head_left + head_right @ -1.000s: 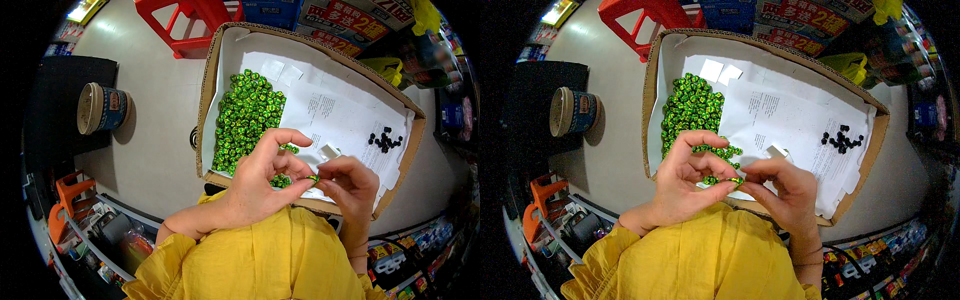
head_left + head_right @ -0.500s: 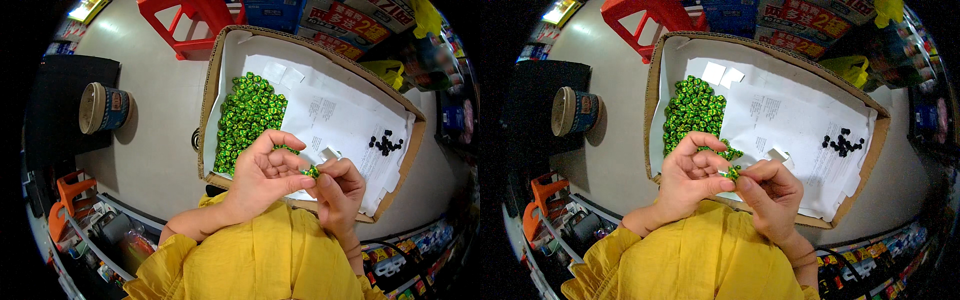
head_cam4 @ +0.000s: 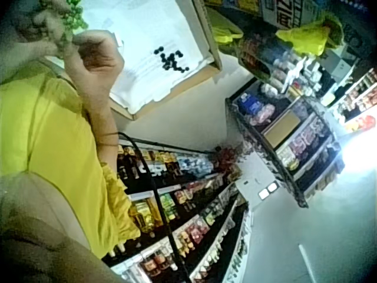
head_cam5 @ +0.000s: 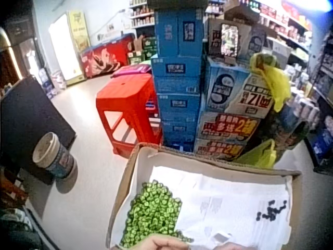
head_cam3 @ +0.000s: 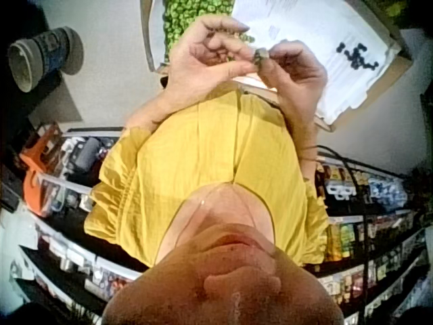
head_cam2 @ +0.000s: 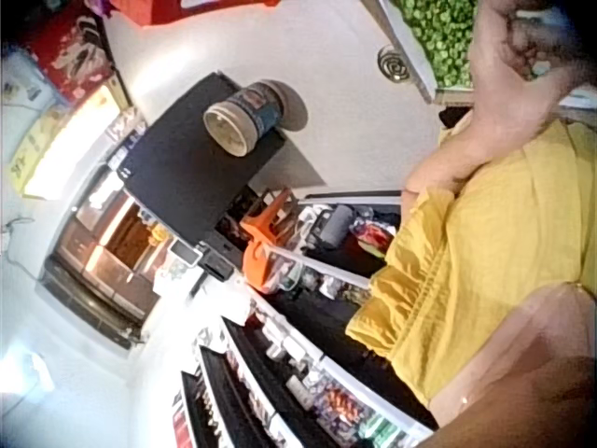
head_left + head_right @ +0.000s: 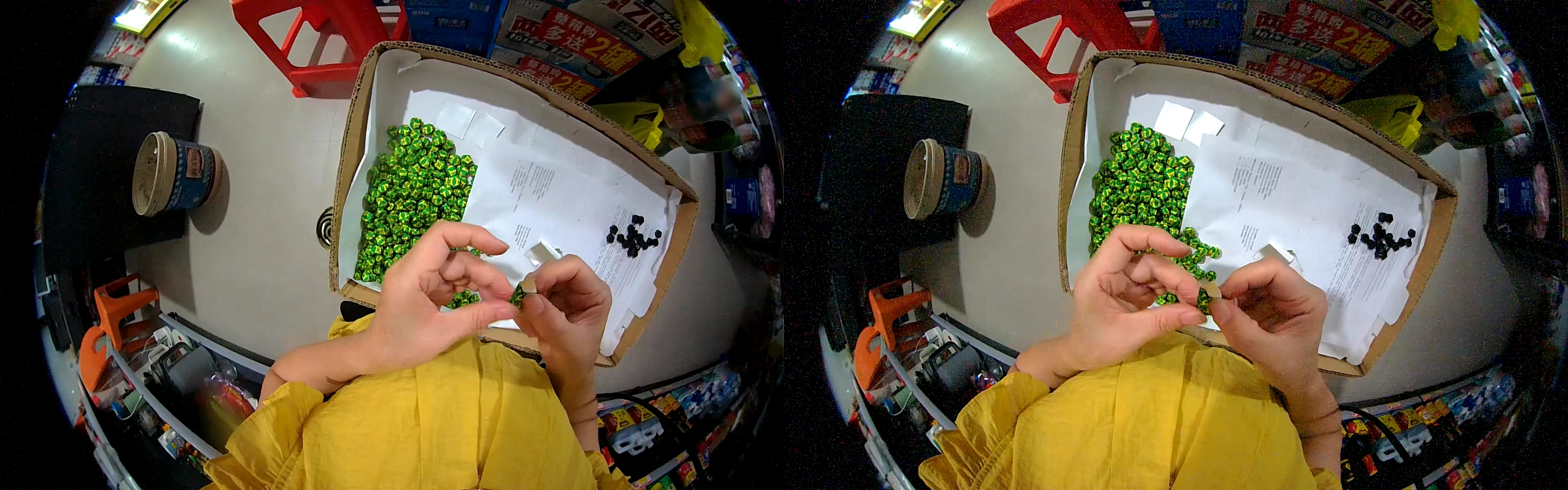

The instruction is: The person picks up green star-shaped plastic pieces and black plastic bases, then applies small white adhesive squares to the bases and joins them with the green stars.

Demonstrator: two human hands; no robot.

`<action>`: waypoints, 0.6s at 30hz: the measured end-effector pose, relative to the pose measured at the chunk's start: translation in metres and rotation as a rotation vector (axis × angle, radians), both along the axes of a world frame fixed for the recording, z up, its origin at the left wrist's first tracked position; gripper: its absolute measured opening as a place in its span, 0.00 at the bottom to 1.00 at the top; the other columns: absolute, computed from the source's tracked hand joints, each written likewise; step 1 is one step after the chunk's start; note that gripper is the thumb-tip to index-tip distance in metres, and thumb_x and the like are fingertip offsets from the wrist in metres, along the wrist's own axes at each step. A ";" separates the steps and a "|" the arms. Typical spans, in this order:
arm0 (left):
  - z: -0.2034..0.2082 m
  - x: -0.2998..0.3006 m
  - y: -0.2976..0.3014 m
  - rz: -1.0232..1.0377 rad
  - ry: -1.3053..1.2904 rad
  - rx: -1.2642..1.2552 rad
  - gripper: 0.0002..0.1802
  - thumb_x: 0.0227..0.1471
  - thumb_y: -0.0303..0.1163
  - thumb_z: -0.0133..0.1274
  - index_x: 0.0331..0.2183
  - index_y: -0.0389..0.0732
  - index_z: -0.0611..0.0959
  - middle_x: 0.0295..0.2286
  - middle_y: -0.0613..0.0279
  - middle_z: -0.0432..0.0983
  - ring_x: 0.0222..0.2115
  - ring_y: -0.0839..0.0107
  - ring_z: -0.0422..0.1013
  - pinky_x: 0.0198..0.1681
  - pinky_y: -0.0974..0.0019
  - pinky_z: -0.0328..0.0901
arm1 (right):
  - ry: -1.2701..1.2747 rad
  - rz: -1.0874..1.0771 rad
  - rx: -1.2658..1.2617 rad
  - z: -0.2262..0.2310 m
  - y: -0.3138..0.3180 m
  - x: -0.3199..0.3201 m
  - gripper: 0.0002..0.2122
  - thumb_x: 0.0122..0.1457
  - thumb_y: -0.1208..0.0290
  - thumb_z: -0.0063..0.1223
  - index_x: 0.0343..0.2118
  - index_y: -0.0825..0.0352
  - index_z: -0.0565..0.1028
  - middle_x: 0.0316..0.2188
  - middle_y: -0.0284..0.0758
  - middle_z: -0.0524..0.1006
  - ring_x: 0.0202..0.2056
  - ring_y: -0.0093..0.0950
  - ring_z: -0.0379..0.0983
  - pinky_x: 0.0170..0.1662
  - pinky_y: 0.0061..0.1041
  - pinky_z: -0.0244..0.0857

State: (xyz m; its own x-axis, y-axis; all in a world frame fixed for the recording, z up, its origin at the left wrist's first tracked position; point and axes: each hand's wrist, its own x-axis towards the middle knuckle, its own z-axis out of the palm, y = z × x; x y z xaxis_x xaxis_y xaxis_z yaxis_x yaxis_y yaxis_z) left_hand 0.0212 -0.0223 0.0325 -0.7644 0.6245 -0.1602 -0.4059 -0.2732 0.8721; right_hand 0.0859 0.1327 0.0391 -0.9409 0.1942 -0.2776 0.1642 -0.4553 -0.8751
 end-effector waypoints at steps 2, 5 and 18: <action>0.001 0.000 -0.001 0.022 -0.008 -0.028 0.25 0.41 0.17 0.57 0.42 0.37 0.65 0.28 0.61 0.74 0.31 0.79 0.71 0.35 0.76 0.64 | 0.002 0.020 -0.005 -0.001 0.000 -0.001 0.05 0.48 0.86 0.53 0.27 0.72 0.71 0.24 0.29 0.71 0.25 0.12 0.64 0.25 0.11 0.57; 0.002 -0.003 -0.004 0.001 0.073 -0.056 0.23 0.41 0.17 0.56 0.41 0.36 0.66 0.27 0.62 0.74 0.31 0.79 0.70 0.35 0.77 0.64 | 0.026 0.052 0.055 0.004 0.000 -0.004 0.06 0.47 0.86 0.53 0.29 0.73 0.72 0.25 0.30 0.71 0.26 0.14 0.66 0.28 0.13 0.59; 0.004 -0.004 -0.003 -0.042 0.035 -0.062 0.22 0.37 0.14 0.57 0.38 0.35 0.69 0.27 0.66 0.71 0.30 0.81 0.68 0.38 0.75 0.64 | 0.157 0.150 0.041 -0.007 0.007 -0.012 0.08 0.43 0.90 0.50 0.27 0.75 0.75 0.24 0.35 0.73 0.28 0.19 0.68 0.32 0.16 0.61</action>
